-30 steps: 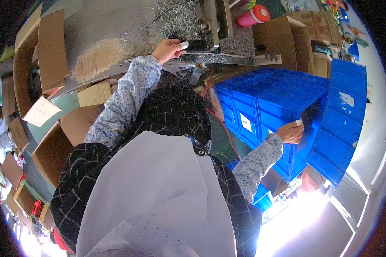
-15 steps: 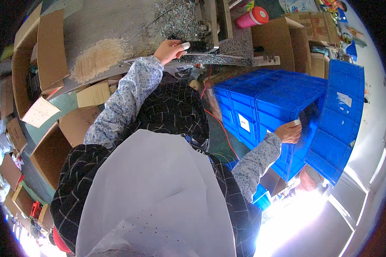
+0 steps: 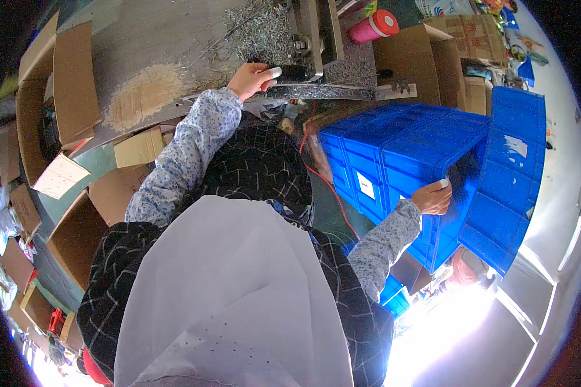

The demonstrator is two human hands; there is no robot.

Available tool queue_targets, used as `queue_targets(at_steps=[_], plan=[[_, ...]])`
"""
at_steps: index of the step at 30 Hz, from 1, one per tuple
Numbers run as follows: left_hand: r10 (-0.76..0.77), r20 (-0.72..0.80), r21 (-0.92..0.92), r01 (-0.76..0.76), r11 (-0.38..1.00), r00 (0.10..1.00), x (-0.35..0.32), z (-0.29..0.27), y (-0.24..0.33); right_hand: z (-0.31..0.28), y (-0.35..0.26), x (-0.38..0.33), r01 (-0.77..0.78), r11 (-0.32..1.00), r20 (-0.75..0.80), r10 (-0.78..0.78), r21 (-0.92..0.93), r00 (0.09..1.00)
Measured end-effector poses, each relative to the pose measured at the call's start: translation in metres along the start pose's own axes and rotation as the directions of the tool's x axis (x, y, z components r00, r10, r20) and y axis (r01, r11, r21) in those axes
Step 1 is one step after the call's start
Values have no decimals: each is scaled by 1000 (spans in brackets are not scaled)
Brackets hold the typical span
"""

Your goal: Attaching plastic tips to industrial wire brushes and organizing them in crates.

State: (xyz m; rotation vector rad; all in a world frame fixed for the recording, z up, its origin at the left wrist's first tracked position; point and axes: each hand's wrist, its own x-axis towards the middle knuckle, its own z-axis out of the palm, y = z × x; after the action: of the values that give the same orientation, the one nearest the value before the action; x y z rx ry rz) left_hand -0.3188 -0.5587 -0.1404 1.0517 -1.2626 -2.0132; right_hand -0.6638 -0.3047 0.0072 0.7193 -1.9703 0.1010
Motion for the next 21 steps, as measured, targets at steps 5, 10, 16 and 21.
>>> queue_targets(at_steps=[5,10,16,21], plan=[[-3,-5,23,3,1000,1000,0,1,1,-5,-2,1,-20,1000,51,20,5,998],[-49,0,51,49,997,999,0,0,3,-8,-4,1,-50,999,99,49,4,994],[14,-10,11,-14,1000,1000,3,0,-3,-6,-2,1,-46,999,88,45,5,995],[-40,-17,145,42,989,999,-2,0,9,-7,-5,1,-43,999,69,42,14,997]])
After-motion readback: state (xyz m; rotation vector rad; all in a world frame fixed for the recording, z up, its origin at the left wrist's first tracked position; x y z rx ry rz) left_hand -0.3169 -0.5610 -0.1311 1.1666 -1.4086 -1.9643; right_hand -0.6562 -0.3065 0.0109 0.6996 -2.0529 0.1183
